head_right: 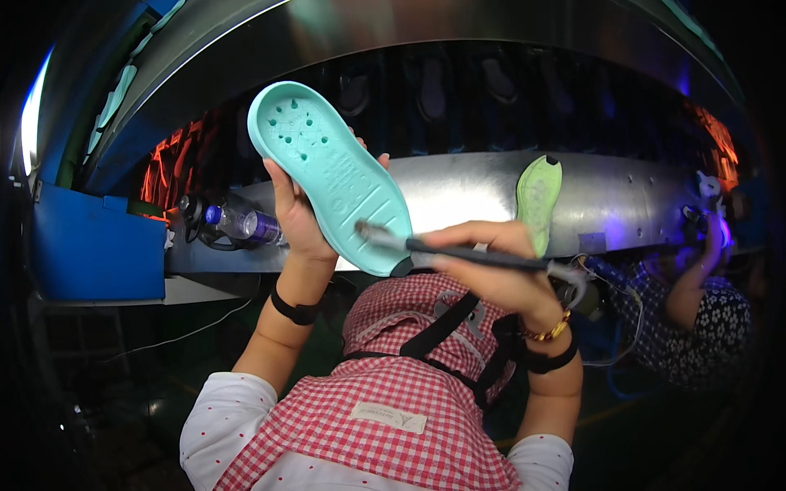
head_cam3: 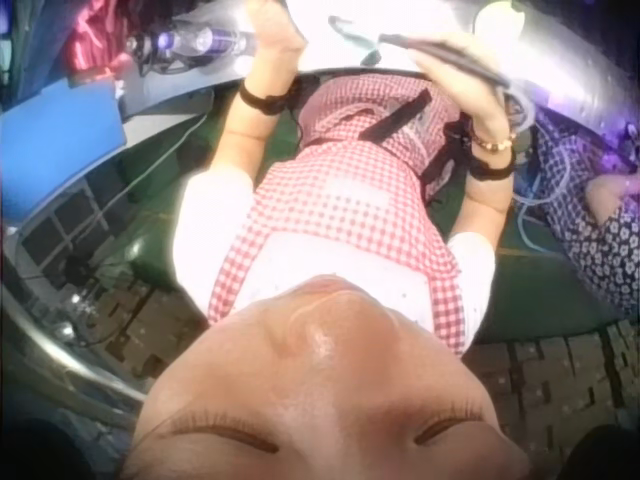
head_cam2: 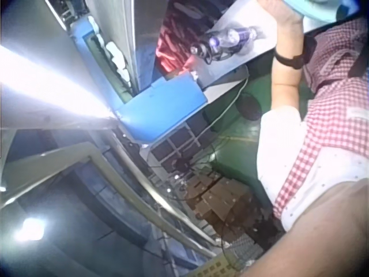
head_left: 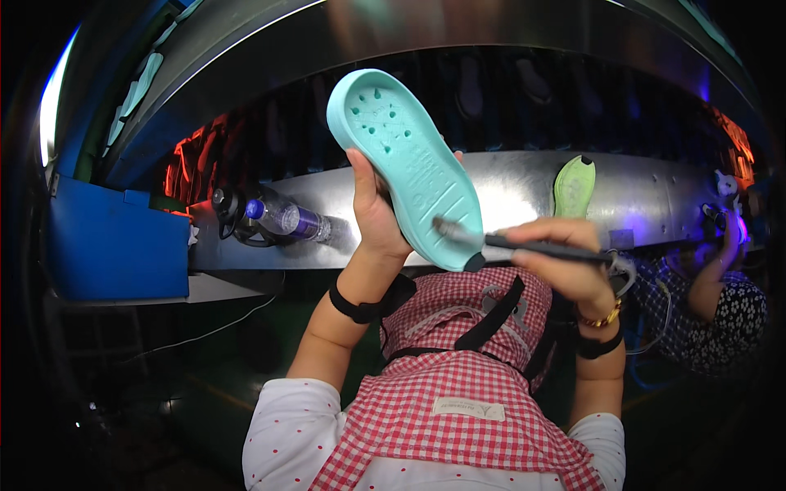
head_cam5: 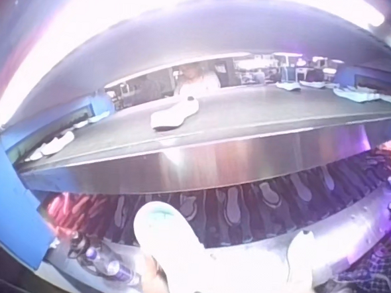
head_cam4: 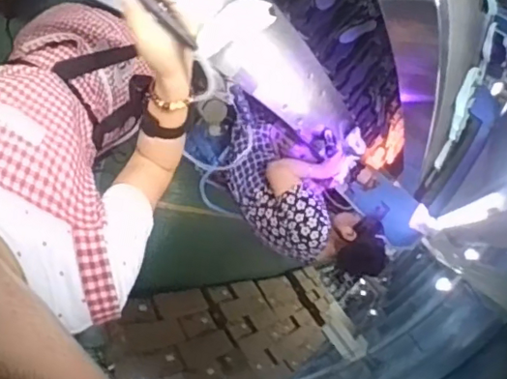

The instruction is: Applying glue to shoe soles using a brush in a shoe manufacturing factory.

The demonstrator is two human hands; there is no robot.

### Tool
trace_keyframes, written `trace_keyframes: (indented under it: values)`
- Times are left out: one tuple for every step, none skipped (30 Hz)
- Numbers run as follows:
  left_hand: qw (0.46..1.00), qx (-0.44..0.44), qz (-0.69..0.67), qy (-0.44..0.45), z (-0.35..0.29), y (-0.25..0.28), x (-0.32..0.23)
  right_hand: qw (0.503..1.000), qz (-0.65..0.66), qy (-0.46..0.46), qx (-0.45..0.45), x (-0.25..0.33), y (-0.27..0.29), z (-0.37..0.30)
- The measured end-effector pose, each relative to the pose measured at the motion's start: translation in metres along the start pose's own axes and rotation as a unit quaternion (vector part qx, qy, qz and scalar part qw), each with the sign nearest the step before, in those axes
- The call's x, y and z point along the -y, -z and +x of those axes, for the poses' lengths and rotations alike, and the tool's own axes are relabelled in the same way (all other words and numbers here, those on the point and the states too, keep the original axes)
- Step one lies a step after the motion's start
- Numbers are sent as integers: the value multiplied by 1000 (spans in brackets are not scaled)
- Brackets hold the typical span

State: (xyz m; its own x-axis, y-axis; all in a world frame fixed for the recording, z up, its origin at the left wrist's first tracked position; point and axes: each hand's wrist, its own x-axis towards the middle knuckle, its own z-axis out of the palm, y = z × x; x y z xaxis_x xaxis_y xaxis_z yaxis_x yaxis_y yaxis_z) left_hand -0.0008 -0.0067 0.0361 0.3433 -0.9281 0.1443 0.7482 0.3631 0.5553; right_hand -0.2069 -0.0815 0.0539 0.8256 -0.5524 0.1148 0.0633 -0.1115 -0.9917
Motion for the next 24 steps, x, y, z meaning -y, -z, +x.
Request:
trace_keyframes:
  values:
    - [1000,-17,-1,-9,2,1,0,998,-18,24,48,-1,-4,-1]
    - [1000,-17,0,-10,4,2,-2,991,-19,83,102,0,-5,1]
    - [1000,15,-8,-5,6,4,-5,984,-1,115,134,0,-2,5]
    - [999,47,-17,4,6,3,-6,985,85,114,98,-5,-2,5]
    - [996,78,-27,13,6,-1,-6,977,170,113,62,-12,-3,6]
    - [998,31,-62,1,4,-8,-6,979,175,91,47,-16,0,7]
    - [998,32,-61,0,5,-10,-8,968,246,41,26,-22,-6,9]
    - [1000,-22,14,7,5,-11,-10,947,321,19,17,-23,-11,8]
    - [993,-76,89,13,4,-13,-12,919,395,-3,8,-23,-15,8]
    - [993,-102,55,17,-1,-19,-9,918,396,-2,12,-20,-21,9]
    - [995,-82,-45,23,-11,-21,-4,904,427,-14,-21,-18,-27,12]
    - [994,-69,-82,24,-19,-25,6,887,458,-27,-54,-17,-32,13]
    - [991,-53,-118,27,-23,-29,13,886,459,-27,-52,-17,-34,11]
    - [991,-54,-116,25,-23,-25,14,924,376,-17,-58,-19,-35,8]
    - [993,-46,-101,51,-22,-16,17,955,290,-8,-65,-21,-36,5]
    - [992,-40,-87,76,-23,-12,17,984,167,-35,-46,-14,-32,-1]
    - [994,-54,-44,81,-23,-9,15,986,167,-21,-22,-6,-33,-2]
    - [994,-44,-57,85,-23,-6,13,985,170,-15,-24,-2,-32,-1]
    - [993,-31,-70,90,-21,-5,13,985,171,-7,-28,1,-29,1]
    - [993,-31,-71,91,-20,-6,14,986,159,-8,-57,0,-28,4]
    - [993,-25,-85,82,-18,-7,15,985,147,-9,-86,-1,-29,7]
    - [992,-18,-99,74,-16,-8,15,990,133,-5,-44,-1,-29,10]
    - [992,-18,-99,75,-14,-8,15,997,79,-19,11,5,-26,10]
    - [991,-12,-113,69,-13,-8,15,995,85,26,33,6,-23,13]
